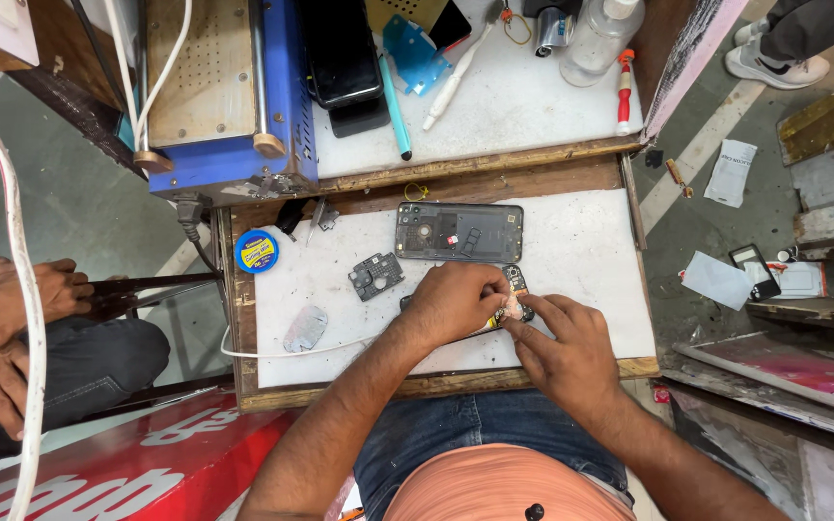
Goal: The person repairs a smartphone with a shattered screen at a repair bench. They peel the broken glass off the display, clean the surface, open the phone's back cover, disconnect and remove the battery, and use a screwdriver on internal components.
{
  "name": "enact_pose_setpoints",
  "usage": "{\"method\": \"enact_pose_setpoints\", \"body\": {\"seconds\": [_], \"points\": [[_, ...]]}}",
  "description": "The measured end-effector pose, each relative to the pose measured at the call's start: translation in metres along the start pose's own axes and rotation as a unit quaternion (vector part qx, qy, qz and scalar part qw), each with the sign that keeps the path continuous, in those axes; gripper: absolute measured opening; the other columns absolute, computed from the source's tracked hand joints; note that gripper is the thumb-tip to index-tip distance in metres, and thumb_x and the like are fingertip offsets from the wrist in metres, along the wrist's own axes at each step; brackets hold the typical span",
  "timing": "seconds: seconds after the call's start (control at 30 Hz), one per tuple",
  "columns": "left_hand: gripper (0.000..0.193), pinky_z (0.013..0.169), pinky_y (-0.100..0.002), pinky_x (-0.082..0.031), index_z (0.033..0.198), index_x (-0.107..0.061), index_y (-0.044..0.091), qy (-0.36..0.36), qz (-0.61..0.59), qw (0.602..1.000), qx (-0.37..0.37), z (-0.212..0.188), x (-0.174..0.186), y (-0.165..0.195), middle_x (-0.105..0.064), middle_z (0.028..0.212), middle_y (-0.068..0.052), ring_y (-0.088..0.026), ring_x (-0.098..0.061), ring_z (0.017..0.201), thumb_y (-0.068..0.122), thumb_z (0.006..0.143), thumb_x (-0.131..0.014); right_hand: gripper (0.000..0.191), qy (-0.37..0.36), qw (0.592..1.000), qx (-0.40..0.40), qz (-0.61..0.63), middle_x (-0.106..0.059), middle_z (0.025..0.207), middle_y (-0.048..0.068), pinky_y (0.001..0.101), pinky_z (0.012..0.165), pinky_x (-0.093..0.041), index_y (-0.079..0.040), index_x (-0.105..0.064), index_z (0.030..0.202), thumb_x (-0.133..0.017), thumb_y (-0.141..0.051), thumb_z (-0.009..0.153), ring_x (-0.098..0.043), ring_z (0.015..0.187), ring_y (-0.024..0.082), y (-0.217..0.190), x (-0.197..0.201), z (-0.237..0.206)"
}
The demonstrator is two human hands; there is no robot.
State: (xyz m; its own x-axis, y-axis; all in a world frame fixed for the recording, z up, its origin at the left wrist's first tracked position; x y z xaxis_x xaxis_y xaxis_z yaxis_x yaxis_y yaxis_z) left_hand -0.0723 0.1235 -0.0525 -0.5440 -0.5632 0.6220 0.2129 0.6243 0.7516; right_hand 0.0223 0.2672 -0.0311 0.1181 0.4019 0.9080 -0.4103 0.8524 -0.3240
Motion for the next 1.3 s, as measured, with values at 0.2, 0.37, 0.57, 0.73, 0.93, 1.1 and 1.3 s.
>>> {"method": "enact_pose_setpoints", "body": {"seconds": [0.2, 0.37, 0.57, 0.73, 0.93, 1.1, 1.3], "points": [[0.019, 0.068, -0.033, -0.059, 0.111, -0.074, 0.01, 0.18, -0.141, 0.973, -0.019, -0.034, 0.022, -0.013, -0.075, 0.093, -0.011, -0.024, -0.074, 0.076, 0.016, 0.093, -0.071, 0.039, -0.037, 0.999, 0.003, -0.027, -0.062, 0.131, 0.008, 0.0473, 0.089, -0.046, -0.017, -0.072, 0.112, -0.077, -0.017, 0.074, -0.058, 0.118, 0.03, -0.008, 0.003, 0.004], [0.017, 0.06, -0.034, -0.056, 0.108, -0.074, 0.006, 0.277, -0.14, 0.943, 0.122, -0.092, 0.049, -0.056, -0.075, 0.092, -0.011, -0.026, -0.071, 0.067, 0.012, 0.092, -0.07, 0.044, -0.077, 0.996, 0.017, -0.038, -0.059, 0.134, 0.016, 0.0456, 0.089, -0.053, -0.011, -0.07, 0.116, -0.077, -0.017, 0.074, -0.06, 0.115, 0.033, -0.014, 0.008, 0.012], [0.032, 0.087, -0.043, -0.055, 0.114, -0.073, 0.008, 0.357, 0.157, 0.919, 0.061, -0.121, 0.076, -0.064, -0.069, 0.118, -0.013, -0.033, -0.065, 0.105, 0.018, 0.084, -0.078, 0.049, -0.156, 0.98, 0.021, -0.126, -0.056, 0.143, 0.016, 0.0419, 0.083, -0.058, -0.012, -0.068, 0.123, -0.074, -0.018, 0.075, -0.061, 0.116, 0.034, -0.025, 0.01, 0.02], [0.044, 0.089, -0.045, -0.051, 0.115, -0.073, 0.009, 0.32, 0.205, 0.924, 0.038, -0.106, 0.066, -0.065, -0.066, 0.129, -0.013, -0.035, -0.058, 0.109, 0.023, 0.075, -0.083, 0.05, -0.177, 0.974, 0.024, -0.142, -0.057, 0.143, 0.016, 0.0406, 0.082, -0.058, -0.01, -0.067, 0.126, -0.072, -0.019, 0.077, -0.061, 0.12, 0.034, -0.029, 0.014, 0.023], [0.039, 0.093, -0.045, -0.051, 0.115, -0.073, 0.01, 0.314, 0.188, 0.93, 0.031, -0.11, 0.069, -0.061, -0.068, 0.123, -0.01, -0.032, -0.061, 0.111, 0.022, 0.079, -0.082, 0.03, -0.071, 0.977, -0.134, 0.152, -0.067, 0.135, 0.012, 0.0366, 0.078, -0.058, -0.017, -0.073, 0.119, -0.068, -0.02, 0.09, -0.069, 0.106, 0.028, 0.006, 0.035, 0.016], [0.035, 0.101, -0.045, -0.049, 0.117, -0.07, 0.007, 0.257, 0.156, 0.947, -0.115, -0.108, 0.046, -0.02, -0.064, 0.132, -0.013, -0.034, -0.059, 0.12, 0.013, 0.083, -0.077, 0.033, -0.05, 0.905, -0.33, 0.265, -0.077, 0.113, 0.008, 0.028, 0.066, -0.059, -0.017, -0.071, 0.126, -0.066, -0.018, 0.093, -0.074, 0.083, 0.016, 0.037, 0.009, -0.012], [0.036, 0.104, -0.045, -0.047, 0.118, -0.071, 0.008, 0.14, 0.131, 0.953, -0.233, -0.061, 0.007, 0.02, -0.063, 0.138, -0.011, -0.034, -0.059, 0.126, 0.001, 0.082, -0.071, 0.04, -0.059, 0.807, -0.27, 0.522, -0.073, 0.09, 0.005, 0.0216, 0.059, -0.05, -0.008, -0.064, 0.135, -0.067, -0.006, 0.095, -0.059, 0.07, 0.006, 0.041, -0.022, -0.006]]}}
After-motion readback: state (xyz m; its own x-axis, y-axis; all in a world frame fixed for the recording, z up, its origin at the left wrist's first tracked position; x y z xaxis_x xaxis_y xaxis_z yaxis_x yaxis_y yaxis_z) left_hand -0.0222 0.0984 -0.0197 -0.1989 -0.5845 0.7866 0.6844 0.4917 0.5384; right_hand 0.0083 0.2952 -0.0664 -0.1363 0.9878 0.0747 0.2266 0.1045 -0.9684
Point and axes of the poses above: each hand's wrist, its own z-axis towards the middle knuckle, its own x-axis out of the back of the hand, y = z × x, the point moved 5 cm from there along z, towards the middle knuckle
